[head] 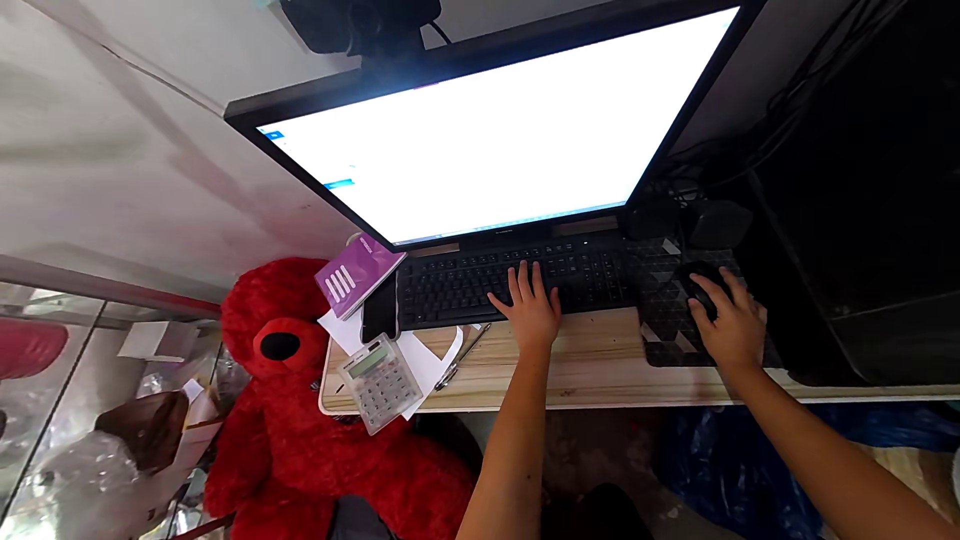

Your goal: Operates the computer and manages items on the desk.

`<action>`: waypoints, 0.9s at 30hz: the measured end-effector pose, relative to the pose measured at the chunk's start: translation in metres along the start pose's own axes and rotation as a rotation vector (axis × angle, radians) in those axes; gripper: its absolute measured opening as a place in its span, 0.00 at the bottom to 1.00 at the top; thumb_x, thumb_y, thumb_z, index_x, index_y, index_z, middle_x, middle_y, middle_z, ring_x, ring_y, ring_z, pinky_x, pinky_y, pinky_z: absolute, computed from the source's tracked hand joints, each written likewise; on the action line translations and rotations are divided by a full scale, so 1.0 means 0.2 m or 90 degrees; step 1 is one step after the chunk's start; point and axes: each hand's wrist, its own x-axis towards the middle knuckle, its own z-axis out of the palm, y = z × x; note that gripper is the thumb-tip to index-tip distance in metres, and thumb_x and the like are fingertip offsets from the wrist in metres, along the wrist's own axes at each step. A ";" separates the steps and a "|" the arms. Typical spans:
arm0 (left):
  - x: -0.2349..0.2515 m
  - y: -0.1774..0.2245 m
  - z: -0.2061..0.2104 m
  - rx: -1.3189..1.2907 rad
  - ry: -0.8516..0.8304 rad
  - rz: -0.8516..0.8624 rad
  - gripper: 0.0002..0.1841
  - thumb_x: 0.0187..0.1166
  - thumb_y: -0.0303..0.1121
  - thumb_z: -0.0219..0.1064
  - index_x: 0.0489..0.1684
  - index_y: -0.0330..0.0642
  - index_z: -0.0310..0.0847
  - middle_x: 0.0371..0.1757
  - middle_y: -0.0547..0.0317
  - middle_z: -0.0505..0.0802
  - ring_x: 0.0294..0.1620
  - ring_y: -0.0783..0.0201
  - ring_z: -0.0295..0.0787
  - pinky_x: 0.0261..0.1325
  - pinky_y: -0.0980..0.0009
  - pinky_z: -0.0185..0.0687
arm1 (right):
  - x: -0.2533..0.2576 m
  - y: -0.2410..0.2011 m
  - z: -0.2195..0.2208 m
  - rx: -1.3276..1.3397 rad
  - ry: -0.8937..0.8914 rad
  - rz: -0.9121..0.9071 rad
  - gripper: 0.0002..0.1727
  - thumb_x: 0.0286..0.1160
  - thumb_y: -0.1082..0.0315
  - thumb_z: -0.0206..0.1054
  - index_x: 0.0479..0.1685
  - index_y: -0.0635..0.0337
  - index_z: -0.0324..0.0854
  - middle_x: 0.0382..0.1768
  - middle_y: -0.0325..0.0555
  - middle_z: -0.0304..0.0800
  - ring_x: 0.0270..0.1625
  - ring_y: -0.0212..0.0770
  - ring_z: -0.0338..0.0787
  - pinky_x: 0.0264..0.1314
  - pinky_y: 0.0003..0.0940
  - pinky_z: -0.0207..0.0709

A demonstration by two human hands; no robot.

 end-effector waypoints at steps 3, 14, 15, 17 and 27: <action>0.00 0.00 0.00 -0.008 0.002 0.001 0.30 0.85 0.46 0.56 0.87 0.48 0.68 0.87 0.48 0.73 0.89 0.36 0.61 0.75 0.15 0.39 | 0.00 0.00 0.01 0.006 0.011 0.000 0.24 0.87 0.53 0.56 0.78 0.45 0.80 0.86 0.62 0.67 0.81 0.75 0.72 0.75 0.78 0.59; 0.00 0.00 0.00 0.002 -0.006 -0.002 0.30 0.86 0.47 0.55 0.88 0.50 0.67 0.88 0.49 0.72 0.90 0.37 0.60 0.76 0.16 0.39 | 0.00 0.02 0.01 0.007 0.017 -0.007 0.24 0.87 0.54 0.58 0.78 0.46 0.80 0.86 0.62 0.67 0.81 0.75 0.72 0.74 0.79 0.60; 0.00 0.00 0.00 0.004 -0.004 -0.001 0.30 0.86 0.47 0.55 0.88 0.50 0.67 0.88 0.49 0.72 0.90 0.38 0.60 0.76 0.16 0.39 | 0.00 0.02 0.02 0.008 0.017 -0.007 0.23 0.88 0.55 0.58 0.78 0.46 0.80 0.87 0.62 0.66 0.81 0.75 0.71 0.74 0.79 0.59; 0.00 0.00 0.00 0.003 0.000 0.003 0.29 0.86 0.47 0.54 0.87 0.49 0.68 0.87 0.49 0.73 0.89 0.37 0.61 0.76 0.15 0.39 | 0.00 0.01 0.01 0.008 0.015 -0.004 0.24 0.87 0.55 0.58 0.78 0.46 0.81 0.87 0.62 0.66 0.81 0.75 0.72 0.74 0.78 0.60; 0.00 0.00 0.01 -0.003 -0.002 0.000 0.30 0.86 0.47 0.55 0.87 0.49 0.68 0.88 0.49 0.72 0.90 0.37 0.60 0.76 0.15 0.39 | 0.00 0.01 0.00 0.005 0.005 0.004 0.25 0.86 0.53 0.58 0.78 0.46 0.80 0.86 0.65 0.66 0.81 0.77 0.71 0.75 0.78 0.59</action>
